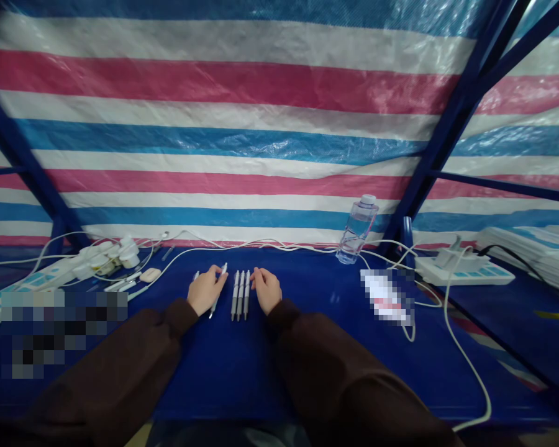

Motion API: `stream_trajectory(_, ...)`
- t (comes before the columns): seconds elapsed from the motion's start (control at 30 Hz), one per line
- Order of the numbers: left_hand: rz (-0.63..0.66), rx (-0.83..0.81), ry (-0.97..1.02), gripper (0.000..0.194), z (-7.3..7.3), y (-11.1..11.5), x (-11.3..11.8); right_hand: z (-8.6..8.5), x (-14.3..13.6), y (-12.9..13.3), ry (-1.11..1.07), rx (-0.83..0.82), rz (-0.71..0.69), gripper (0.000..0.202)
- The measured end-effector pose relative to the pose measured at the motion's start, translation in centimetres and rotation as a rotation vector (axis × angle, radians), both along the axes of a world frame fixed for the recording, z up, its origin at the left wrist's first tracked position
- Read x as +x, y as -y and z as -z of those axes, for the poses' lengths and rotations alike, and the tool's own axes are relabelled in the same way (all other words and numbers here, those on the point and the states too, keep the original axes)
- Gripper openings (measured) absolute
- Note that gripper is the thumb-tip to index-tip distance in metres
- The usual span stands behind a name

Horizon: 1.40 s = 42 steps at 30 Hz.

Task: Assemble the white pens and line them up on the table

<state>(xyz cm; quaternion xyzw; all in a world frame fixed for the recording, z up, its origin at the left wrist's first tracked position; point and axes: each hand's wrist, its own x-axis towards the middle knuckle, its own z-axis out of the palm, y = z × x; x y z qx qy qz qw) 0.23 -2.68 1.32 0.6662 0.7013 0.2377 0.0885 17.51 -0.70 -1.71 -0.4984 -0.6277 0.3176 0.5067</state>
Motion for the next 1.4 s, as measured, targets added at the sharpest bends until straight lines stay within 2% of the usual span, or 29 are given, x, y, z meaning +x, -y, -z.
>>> stream_trajectory(0.1, -0.019, -0.004, -0.203, 0.034, -0.2, 0.2, 0.3, 0.1, 0.0, 0.1, 0.022, 0.003, -0.004, 0.042)
stream_trajectory(0.2, -0.014, -0.008, -0.283, 0.037, -0.1, 0.2, 0.6, 0.1, 0.0, 0.1, 0.039, 0.010, -0.003, 0.041)
stream_trajectory(0.6, 0.029, -0.012, -0.365, 0.033, -0.3, 0.6, 0.9, -0.2, 0.0, 0.4, 0.064, 0.007, -0.019, 0.041)
stream_trajectory(0.87, 0.063, -0.043, -0.276, 0.028, -0.2, 0.3, 0.8, -0.2, 0.0, 0.4, 0.063, 0.007, -0.020, 0.040)
stream_trajectory(1.23, 0.040, -0.032, -0.112, 0.039, 0.2, -0.2, 0.7, -0.1, -0.1, 0.5, 0.087, 0.014, -0.029, 0.039)
stream_trajectory(1.4, 0.104, -0.012, -0.024, 0.038, 0.7, -0.3, 0.5, -0.2, -0.1, 0.5, 0.085, 0.017, -0.028, 0.039)
